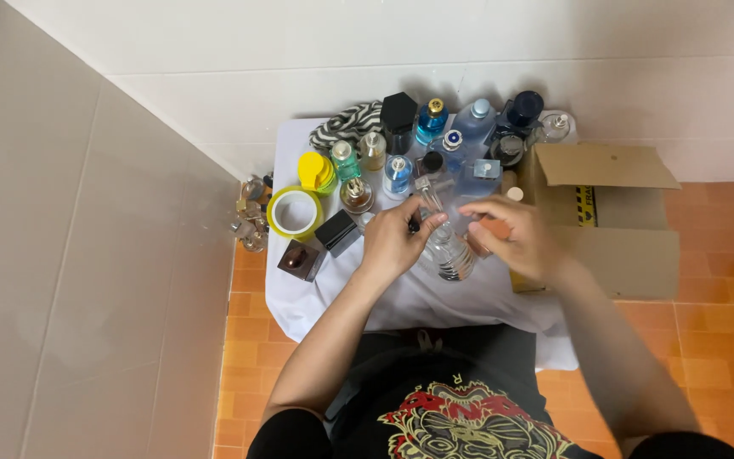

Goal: Extracting liquid from a glass bottle using a small plastic pipette at a testing counter

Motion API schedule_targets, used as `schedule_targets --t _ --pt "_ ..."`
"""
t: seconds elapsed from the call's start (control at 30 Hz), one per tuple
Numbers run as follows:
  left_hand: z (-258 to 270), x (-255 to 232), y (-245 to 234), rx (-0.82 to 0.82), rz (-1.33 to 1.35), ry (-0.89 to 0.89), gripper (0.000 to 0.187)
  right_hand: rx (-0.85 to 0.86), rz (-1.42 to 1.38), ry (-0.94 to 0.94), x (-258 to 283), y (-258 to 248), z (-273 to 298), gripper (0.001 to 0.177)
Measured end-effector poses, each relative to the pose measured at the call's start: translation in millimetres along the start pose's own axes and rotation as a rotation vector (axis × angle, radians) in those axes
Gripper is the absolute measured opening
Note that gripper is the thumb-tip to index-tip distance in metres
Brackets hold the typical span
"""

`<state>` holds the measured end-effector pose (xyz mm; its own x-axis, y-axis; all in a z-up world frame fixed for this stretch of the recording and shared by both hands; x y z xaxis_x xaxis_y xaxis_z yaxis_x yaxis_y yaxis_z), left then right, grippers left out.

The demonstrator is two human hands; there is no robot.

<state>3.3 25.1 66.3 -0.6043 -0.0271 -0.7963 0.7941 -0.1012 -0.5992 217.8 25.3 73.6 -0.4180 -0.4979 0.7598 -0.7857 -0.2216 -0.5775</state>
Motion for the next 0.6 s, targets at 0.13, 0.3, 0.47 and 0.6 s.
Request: schedule_targets --t 0.13,0.3,0.47,0.6 --pt "0.0 -1.3 1.5 0.007 0.005 0.005 0.033 -0.034 -0.007 -0.017 9.5 16.7 -0.9 0.023" --pt "-3.5 1.8 2.1 0.03 -0.005 -0.001 0.031 -0.081 0.012 -0.013 -2.4 25.1 3.0 0.023" --pt "-5.1 4.1 3.4 0.046 -0.003 -0.009 0.029 -0.092 0.012 -0.006 -7.1 29.3 4.7 0.022" --pt "-6.2 7.0 3.6 0.033 -0.001 -0.009 0.029 -0.118 -0.002 -0.01 -11.0 34.9 5.3 0.023"
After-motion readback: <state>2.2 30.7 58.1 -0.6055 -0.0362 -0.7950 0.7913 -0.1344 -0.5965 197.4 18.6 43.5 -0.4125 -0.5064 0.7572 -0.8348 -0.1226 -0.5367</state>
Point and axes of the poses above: each hand's wrist, its own z-axis away from the middle knuckle, its own y-axis out of the palm, x = y × z, the point moved 3 cm from there along -z, towards the middle knuckle, and after that the axes turned 7 degrees about -y, right-handed, at the moved point
